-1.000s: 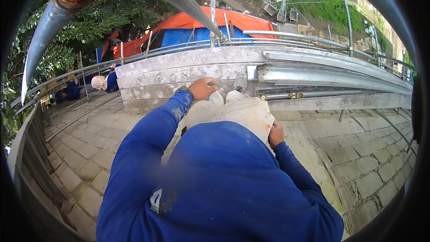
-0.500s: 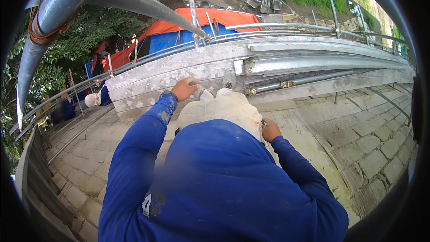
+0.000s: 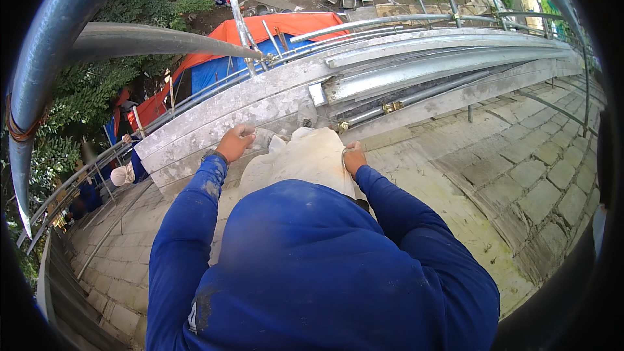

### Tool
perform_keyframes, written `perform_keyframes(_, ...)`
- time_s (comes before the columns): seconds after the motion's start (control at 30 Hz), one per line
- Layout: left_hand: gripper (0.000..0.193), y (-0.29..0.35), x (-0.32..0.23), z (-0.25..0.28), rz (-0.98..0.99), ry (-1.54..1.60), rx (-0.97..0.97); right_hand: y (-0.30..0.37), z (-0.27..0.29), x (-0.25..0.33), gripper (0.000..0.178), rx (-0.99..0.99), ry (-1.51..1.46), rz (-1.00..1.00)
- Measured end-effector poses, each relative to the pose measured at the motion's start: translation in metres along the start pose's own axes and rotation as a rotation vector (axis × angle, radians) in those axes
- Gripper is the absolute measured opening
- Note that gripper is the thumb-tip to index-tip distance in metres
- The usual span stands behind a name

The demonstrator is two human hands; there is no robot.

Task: The person is assembling a metal scaffolding structure against a brick wall. They lift and position long metal poles and crossbars, securing them into place by hand. The person works at height, using the wall and existing frame for support while adding new components.

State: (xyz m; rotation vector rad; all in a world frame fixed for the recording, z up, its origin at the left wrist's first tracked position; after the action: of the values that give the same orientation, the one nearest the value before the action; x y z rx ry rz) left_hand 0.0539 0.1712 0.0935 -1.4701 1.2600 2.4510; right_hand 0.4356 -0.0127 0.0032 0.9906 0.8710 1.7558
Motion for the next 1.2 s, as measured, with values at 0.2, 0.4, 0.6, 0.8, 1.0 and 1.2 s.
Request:
perform_keyframes(0.2, 0.04, 0.007, -0.002, 0.001, 0.007, 0.026, -0.006, 0.056, 0.045, 0.039, 0.074, 0.724, 0.407, 0.195)
perform_keyframes(0.4, 0.04, 0.01, 0.013, 0.038, 0.062, 0.094, -0.121, 0.061, 0.051, 0.054, 0.059, 0.492, 0.647, 0.398)
perform_keyframes(0.6, 0.042, 0.018, -0.012, 0.117, -0.015, 0.143, -0.339, 0.044, 0.045, 0.064, 0.038, 0.219, 0.704, 0.428)
perform_keyframes(0.8, 0.029, 0.05, 0.005, 0.078, 0.0, 0.11, -0.246, 0.038, 0.048, 0.072, 0.028, 0.185, 0.753, 0.474)
perform_keyframes(1.0, 0.032, 0.105, 0.19, -0.053, -0.534, -0.353, 0.194, 0.092, 0.052, 0.141, 0.023, 0.378, 0.515, 0.755)
perform_keyframes(1.2, 0.031, 0.101, 0.172, -0.042, -0.294, -0.345, 0.116, 0.12, 0.006, 0.144, 0.015, 0.296, 0.502, 0.791)
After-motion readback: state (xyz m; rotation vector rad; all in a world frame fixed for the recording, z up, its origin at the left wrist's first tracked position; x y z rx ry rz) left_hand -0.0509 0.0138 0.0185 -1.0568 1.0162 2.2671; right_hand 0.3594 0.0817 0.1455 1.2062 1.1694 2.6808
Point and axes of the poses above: each hand's wrist, its own y-axis away from the middle knuckle, its own z-axis out of the back of the hand, x = y × z, the point moved 8 cm from there along -y, towards the middle knuckle, and after that the axes turned 15 degrees about -z, right-handed, at the moved point
